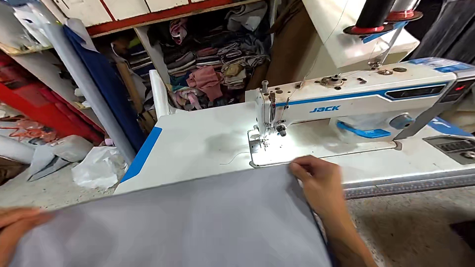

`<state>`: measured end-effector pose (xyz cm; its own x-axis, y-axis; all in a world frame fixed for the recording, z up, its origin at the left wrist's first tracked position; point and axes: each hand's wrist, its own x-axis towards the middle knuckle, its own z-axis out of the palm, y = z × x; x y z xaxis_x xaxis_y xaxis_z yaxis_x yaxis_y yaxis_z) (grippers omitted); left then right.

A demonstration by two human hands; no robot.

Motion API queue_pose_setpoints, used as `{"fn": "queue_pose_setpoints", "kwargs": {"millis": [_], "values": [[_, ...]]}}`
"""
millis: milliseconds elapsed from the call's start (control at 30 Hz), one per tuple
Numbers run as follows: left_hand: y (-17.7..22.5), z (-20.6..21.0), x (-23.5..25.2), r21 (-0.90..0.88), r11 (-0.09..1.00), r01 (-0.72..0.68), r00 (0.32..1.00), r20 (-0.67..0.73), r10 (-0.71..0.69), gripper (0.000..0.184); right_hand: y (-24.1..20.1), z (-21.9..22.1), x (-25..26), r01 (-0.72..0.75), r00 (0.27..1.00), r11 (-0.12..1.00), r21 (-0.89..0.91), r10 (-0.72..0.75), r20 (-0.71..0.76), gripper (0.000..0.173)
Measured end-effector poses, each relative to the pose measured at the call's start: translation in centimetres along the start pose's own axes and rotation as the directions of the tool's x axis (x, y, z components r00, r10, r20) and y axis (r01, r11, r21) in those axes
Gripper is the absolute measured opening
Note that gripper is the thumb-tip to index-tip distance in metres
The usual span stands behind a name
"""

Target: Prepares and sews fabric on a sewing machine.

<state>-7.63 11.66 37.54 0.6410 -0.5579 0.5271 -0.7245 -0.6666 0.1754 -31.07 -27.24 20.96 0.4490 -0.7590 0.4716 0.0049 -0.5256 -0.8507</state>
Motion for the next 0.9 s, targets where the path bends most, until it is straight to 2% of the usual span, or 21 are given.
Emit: {"fn": "queue_pose_setpoints", "kwargs": {"millis": [33,67,100,167,267,367,567,700,800,833,900], "values": [[-6.1,3.0,1.9,-0.028,0.997,-0.066,0.989,0.128,0.069,0.012,1.5,2.2,1.2,-0.078,0.995,0.994,-0.077,0.082,0.048,0.001],[-10.7,6.4,3.7,-0.047,0.995,-0.085,0.977,0.191,0.093,0.014,2.5,4.1,2.4,-0.111,0.988,0.979,-0.172,0.128,0.090,0.001],[-13.5,9.6,5.5,-0.049,0.997,-0.062,0.971,0.228,0.071,0.012,3.2,5.6,3.6,-0.121,0.981,0.960,-0.251,0.155,0.119,0.002],[-16.5,15.2,8.5,-0.041,0.999,0.005,0.952,0.304,0.008,0.010,4.4,7.5,5.4,-0.120,0.970,0.917,-0.380,0.189,0.151,0.008],[-18.4,20.9,10.4,-0.058,0.998,0.018,0.906,0.423,0.008,0.011,5.2,8.1,6.4,-0.147,0.959,0.871,-0.469,0.241,0.147,0.016],[-18.0,23.0,10.8,-0.098,0.993,0.066,0.901,0.434,-0.018,0.009,5.6,7.9,6.5,-0.162,0.968,0.857,-0.490,0.234,0.091,0.014],[-17.5,22.3,10.8,-0.223,0.968,0.115,0.890,0.456,-0.001,0.008,5.3,7.6,7.4,-0.162,0.939,0.824,-0.543,0.298,0.173,0.012],[-16.2,21.9,11.5,-0.186,0.978,0.097,0.878,0.479,0.004,0.008,5.9,7.8,7.2,-0.126,0.958,0.822,-0.555,0.247,0.149,0.011],[-12.3,22.3,13.1,-0.111,0.994,-0.015,0.921,0.385,0.057,0.021,6.1,8.0,6.4,-0.094,0.973,0.849,-0.520,0.188,0.131,0.008],[-9.9,23.3,13.7,-0.137,0.989,-0.061,0.943,0.316,0.102,0.030,6.1,8.1,6.2,-0.090,0.976,0.870,-0.485,0.175,0.132,0.006],[-1.8,26.0,14.6,-0.333,0.928,-0.165,0.942,0.225,0.248,0.032,6.1,8.0,5.8,-0.064,0.978,0.916,-0.395,0.137,0.159,0.005]]}}
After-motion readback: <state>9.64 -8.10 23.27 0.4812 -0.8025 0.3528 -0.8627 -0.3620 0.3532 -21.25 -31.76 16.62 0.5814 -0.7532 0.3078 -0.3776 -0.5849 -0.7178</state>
